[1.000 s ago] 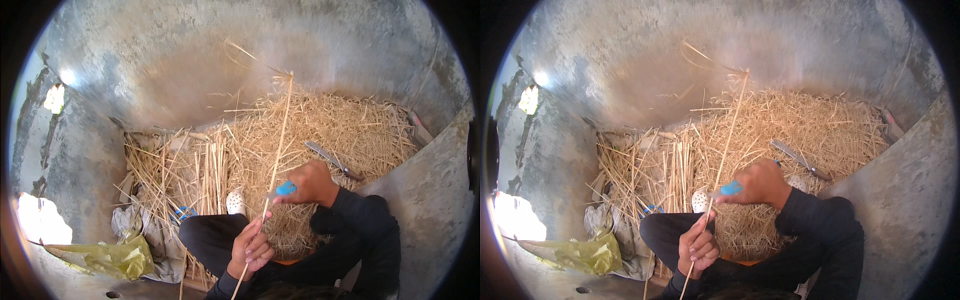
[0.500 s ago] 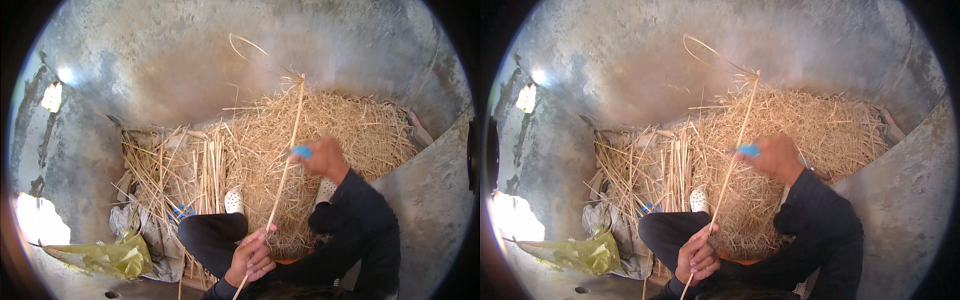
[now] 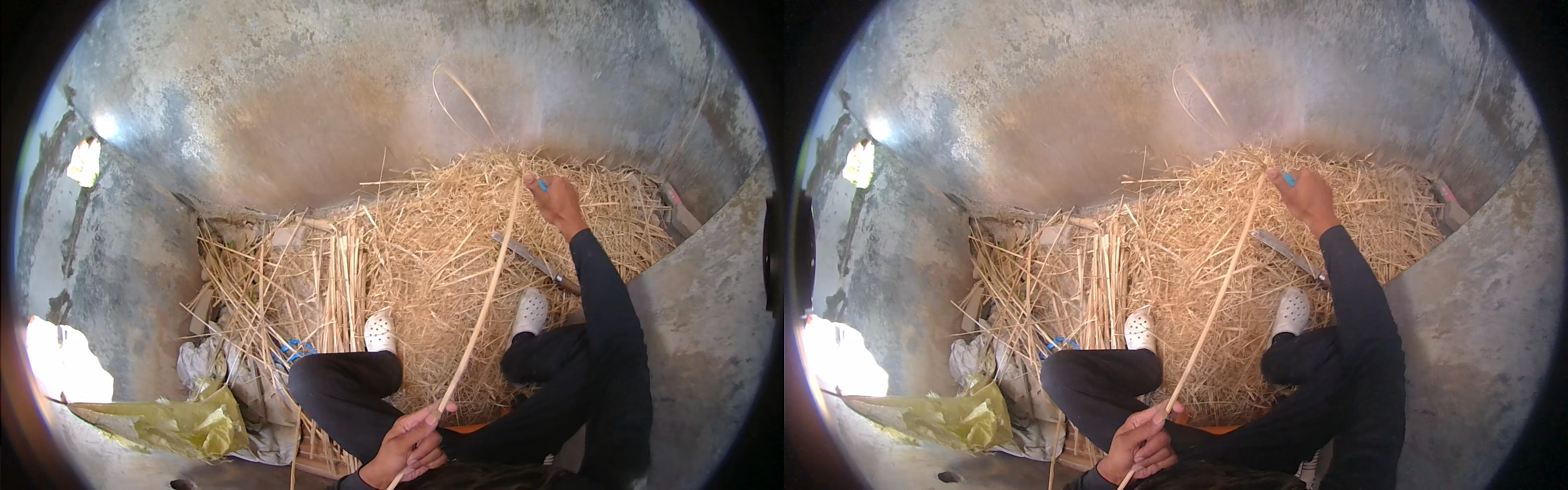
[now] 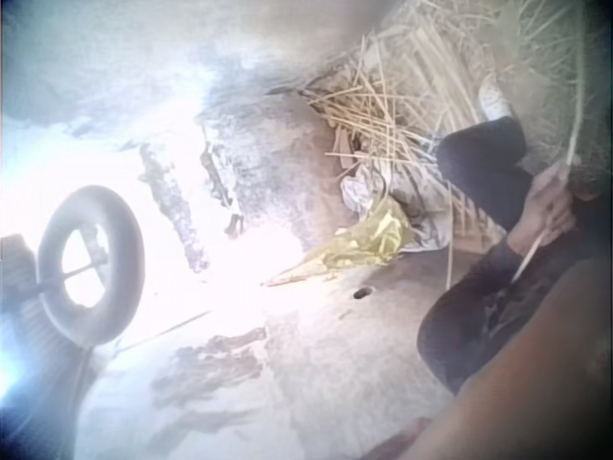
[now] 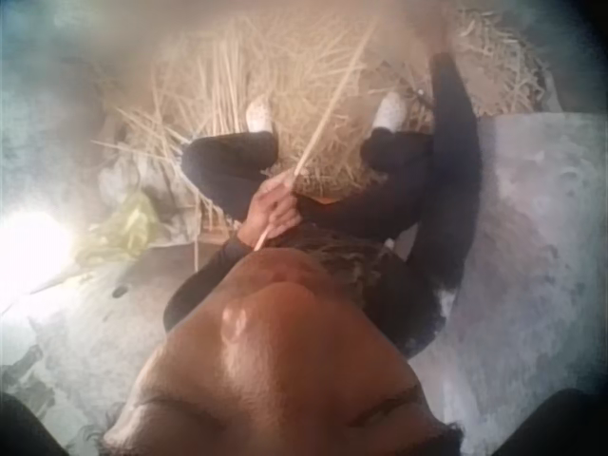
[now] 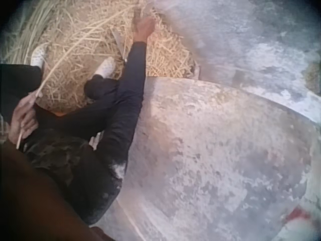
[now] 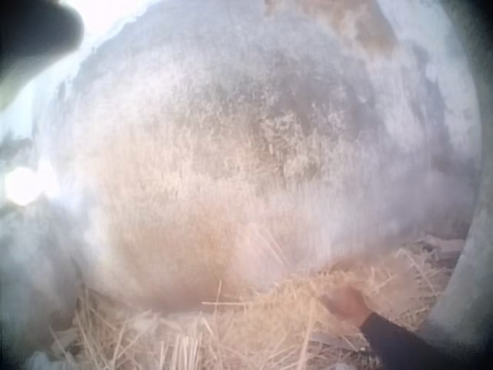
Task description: The person sits cross-legged on a floor covered with straw and uses a knife to shave thin strips from long wooden sticks. They hold the stick with their left hand and scrape the blade along its length, creating a pile of wood shavings.
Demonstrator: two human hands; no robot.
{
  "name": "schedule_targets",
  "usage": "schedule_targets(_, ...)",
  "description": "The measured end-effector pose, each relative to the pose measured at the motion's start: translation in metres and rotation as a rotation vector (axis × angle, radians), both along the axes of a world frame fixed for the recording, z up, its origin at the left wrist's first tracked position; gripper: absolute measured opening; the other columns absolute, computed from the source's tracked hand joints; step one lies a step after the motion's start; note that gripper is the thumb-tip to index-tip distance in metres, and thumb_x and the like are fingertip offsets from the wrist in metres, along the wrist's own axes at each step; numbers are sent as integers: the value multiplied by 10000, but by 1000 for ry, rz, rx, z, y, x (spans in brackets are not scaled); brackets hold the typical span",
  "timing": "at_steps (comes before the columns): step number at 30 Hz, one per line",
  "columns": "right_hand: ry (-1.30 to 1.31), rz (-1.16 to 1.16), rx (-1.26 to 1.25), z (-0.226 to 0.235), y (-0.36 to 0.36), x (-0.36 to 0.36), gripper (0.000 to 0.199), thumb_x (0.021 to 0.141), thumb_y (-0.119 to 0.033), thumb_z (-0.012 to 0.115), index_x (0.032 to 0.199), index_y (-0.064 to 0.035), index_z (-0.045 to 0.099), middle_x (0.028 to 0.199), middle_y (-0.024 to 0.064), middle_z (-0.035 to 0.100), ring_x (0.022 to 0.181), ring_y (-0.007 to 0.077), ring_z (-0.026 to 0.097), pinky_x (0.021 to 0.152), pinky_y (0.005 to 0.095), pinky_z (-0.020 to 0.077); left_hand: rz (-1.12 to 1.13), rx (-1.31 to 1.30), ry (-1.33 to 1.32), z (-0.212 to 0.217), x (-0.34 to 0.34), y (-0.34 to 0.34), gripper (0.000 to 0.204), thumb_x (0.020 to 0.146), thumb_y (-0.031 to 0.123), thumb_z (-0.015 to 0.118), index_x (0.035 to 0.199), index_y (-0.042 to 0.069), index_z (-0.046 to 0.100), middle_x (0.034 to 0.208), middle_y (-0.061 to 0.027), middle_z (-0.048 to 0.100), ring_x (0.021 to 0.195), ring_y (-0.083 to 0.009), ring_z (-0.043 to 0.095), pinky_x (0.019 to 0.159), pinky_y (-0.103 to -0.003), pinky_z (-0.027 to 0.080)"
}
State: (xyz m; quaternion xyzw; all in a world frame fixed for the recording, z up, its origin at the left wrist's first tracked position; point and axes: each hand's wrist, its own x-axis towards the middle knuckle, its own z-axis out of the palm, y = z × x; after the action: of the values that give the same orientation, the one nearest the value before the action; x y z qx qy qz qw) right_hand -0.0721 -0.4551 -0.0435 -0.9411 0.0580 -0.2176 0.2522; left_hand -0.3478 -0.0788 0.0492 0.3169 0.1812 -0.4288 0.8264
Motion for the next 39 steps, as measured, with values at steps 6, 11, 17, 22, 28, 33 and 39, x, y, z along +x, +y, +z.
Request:
schedule_targets(6, 748, 506, 1720, 24, 51, -21, 751, 806, -849, 236, 489, -169, 211, 381, -57, 189, 284, 73, 175, 297, 229, 145, 35, 165, -235, 5, 18, 0, 339, 1026, 180, 385, 1284, -28, 458, 428, 43, 306, 291, -59, 276, 343, -215, 264)
schedule_targets(11, 244, 575, 1127, 15, 113, -80, 727, 862, -759, 351, 485, -138, 362, 391, -44, 290, 299, 126, 293, 318, 295, 276, 162, 291, -415, 9, 37, -2, 359, 1018, 177, 410, 1302, -40, 451, 426, 37, 318, 281, -63, 279, 335, -213, 256)
schedule_targets(17, -218, 743, -108, 46, 156, -138, 658, 820, -708, 525, 537, -116, 555, 427, 64, 473, 384, 227, 529, 388, 342, 384, 123, 339, -467, 17, 45, -7, 359, 1021, 178, 405, 1303, -39, 454, 425, 30, 326, 284, -63, 267, 347, -214, 249)
schedule_targets(22, -112, 539, 25, 43, 133, -113, 684, 768, -747, 551, 527, -108, 588, 413, 68, 478, 357, 233, 511, 382, 378, 396, 105, 314, -435, 17, 40, -12, 355, 1023, 175, 399, 1303, -35, 455, 420, 33, 318, 283, -64, 262, 353, -218, 254)
schedule_targets(28, -17, 475, 82, 43, 129, -100, 709, 791, -746, 517, 538, -88, 602, 399, 92, 459, 381, 277, 525, 401, 379, 414, 110, 219, -375, 15, 41, -12, 357, 1026, 176, 390, 1312, -32, 445, 424, 34, 317, 288, -63, 265, 357, -214, 259)
schedule_targets(33, -118, 637, -59, 39, 149, -123, 632, 802, -699, 553, 571, -114, 611, 483, 63, 540, 401, 242, 527, 404, 357, 413, 135, 158, -305, 14, 43, -9, 355, 1032, 168, 376, 1329, -17, 437, 434, 33, 317, 295, -66, 268, 372, -219, 256)
schedule_targets(39, -100, 493, 73, 32, 135, -99, 718, 756, -782, 521, 522, -107, 595, 431, 90, 506, 383, 250, 547, 390, 396, 412, 153, 76, -248, 16, 44, -11, 356, 1033, 171, 364, 1332, -13, 425, 427, 35, 305, 294, -63, 264, 366, -221, 251)
